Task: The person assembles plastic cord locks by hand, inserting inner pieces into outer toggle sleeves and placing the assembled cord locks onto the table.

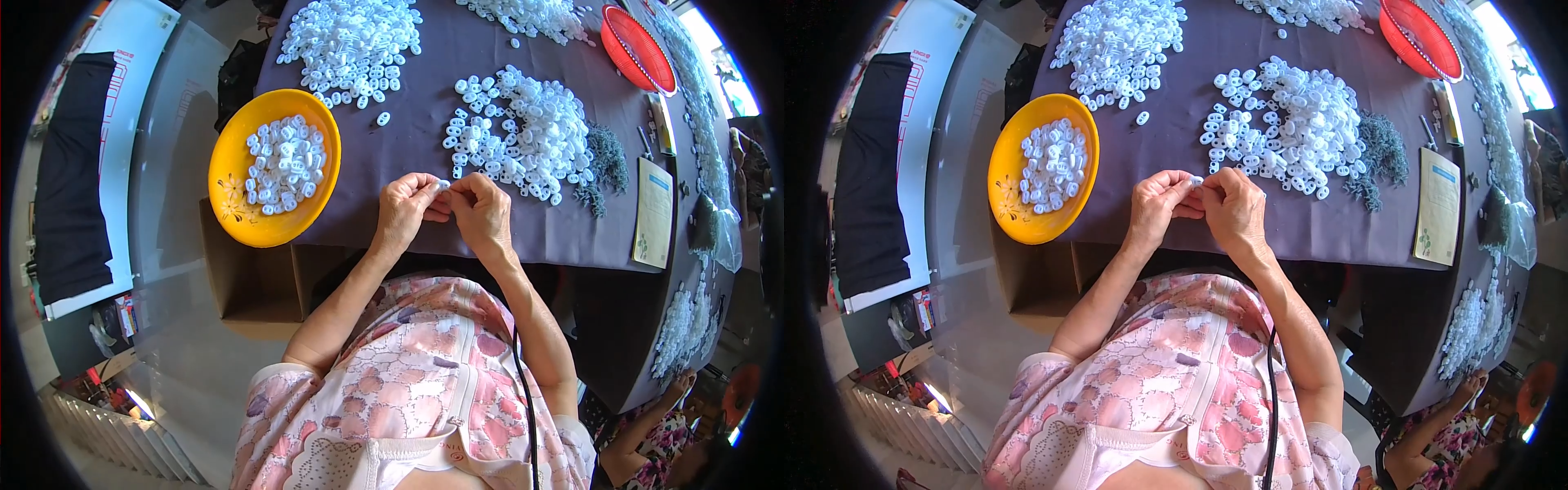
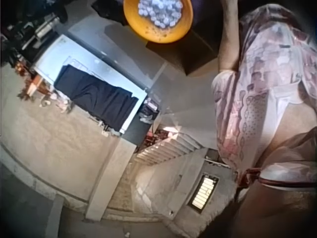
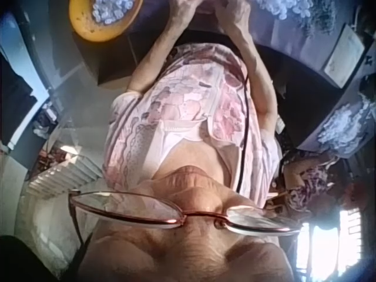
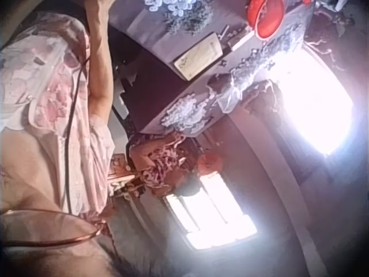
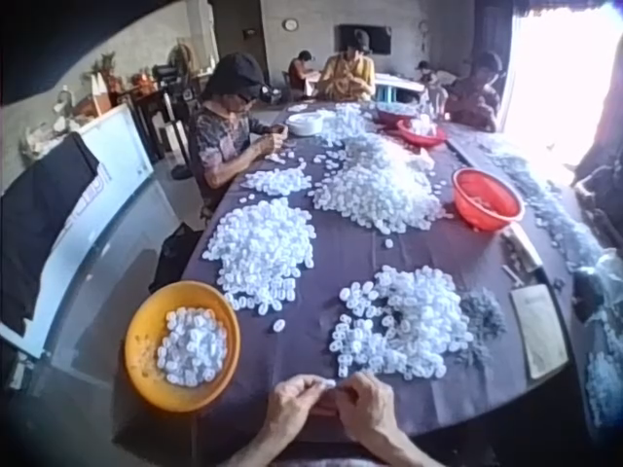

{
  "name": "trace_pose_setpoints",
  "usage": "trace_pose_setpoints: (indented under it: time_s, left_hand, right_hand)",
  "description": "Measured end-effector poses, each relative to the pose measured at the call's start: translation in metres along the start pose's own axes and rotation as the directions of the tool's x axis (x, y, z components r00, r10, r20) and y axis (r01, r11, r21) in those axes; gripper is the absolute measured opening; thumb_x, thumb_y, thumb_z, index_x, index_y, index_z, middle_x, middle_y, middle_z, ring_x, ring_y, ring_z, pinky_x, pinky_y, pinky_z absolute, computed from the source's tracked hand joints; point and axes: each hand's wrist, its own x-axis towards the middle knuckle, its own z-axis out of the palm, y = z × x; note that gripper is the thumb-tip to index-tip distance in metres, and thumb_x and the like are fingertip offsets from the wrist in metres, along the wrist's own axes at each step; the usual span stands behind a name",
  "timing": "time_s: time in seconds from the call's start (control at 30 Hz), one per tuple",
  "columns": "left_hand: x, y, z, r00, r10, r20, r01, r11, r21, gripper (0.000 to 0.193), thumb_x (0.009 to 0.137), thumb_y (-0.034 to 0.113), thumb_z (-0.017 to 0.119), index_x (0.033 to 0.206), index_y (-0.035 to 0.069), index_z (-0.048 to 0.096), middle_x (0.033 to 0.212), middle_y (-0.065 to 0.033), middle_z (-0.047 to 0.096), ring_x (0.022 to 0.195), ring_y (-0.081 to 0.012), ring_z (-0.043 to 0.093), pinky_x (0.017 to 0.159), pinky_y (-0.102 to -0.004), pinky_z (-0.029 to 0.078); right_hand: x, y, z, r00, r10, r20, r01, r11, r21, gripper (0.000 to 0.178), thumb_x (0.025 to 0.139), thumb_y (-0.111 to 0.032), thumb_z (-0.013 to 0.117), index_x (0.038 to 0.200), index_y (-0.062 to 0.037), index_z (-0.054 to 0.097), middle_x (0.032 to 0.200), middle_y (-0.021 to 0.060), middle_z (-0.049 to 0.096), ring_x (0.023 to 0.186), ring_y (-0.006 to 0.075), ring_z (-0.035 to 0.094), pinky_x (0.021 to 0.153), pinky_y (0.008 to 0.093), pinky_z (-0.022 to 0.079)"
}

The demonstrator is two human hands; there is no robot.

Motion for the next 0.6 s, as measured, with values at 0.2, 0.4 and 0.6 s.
trace_pose_setpoints:
  time_s: [0.2, 0.4, 0.6]
  left_hand:
    - [0.0006, -0.0026, -0.0014, 1.000, -0.017, -0.002, 0.017, 0.999, -0.033, 0.017, 0.091, 0.013, 0.051, 0.092, -0.002, 0.060, 0.080, -0.0093, 0.064, 0.068, -0.0149, 0.064, 0.062, -0.0279, 0.056]
    - [0.0039, -0.0023, -0.0010, 0.999, -0.040, -0.027, 0.038, 0.996, -0.079, 0.019, 0.092, 0.015, 0.050, 0.092, -0.001, 0.059, 0.080, -0.0089, 0.063, 0.068, -0.0154, 0.064, 0.063, -0.0287, 0.057]
    - [0.0070, -0.0034, 0.0032, 0.997, -0.058, -0.058, 0.052, 0.994, -0.097, 0.017, 0.092, 0.010, 0.049, 0.090, -0.004, 0.058, 0.077, -0.0102, 0.063, 0.065, -0.0166, 0.065, 0.058, -0.0281, 0.057]
  right_hand:
    - [0.0011, -0.0014, 0.0001, 0.999, 0.021, 0.027, -0.023, 0.997, 0.080, 0.007, 0.073, -0.004, 0.066, 0.075, 0.0001, 0.061, 0.071, 0.0096, 0.060, 0.062, 0.0189, 0.059, 0.057, 0.0290, 0.046]
    - [0.0010, -0.0011, -0.0018, 0.998, 0.004, 0.068, -0.009, 0.997, 0.075, 0.006, 0.075, -0.005, 0.062, 0.079, -0.0020, 0.061, 0.076, 0.0122, 0.062, 0.069, 0.0299, 0.061, 0.061, 0.0352, 0.048]
    - [0.0018, -0.0037, 0.0000, 0.999, -0.024, 0.025, 0.024, 0.999, -0.029, 0.003, 0.076, -0.006, 0.059, 0.078, -0.0033, 0.059, 0.078, 0.0120, 0.061, 0.071, 0.0319, 0.060, 0.062, 0.0377, 0.048]
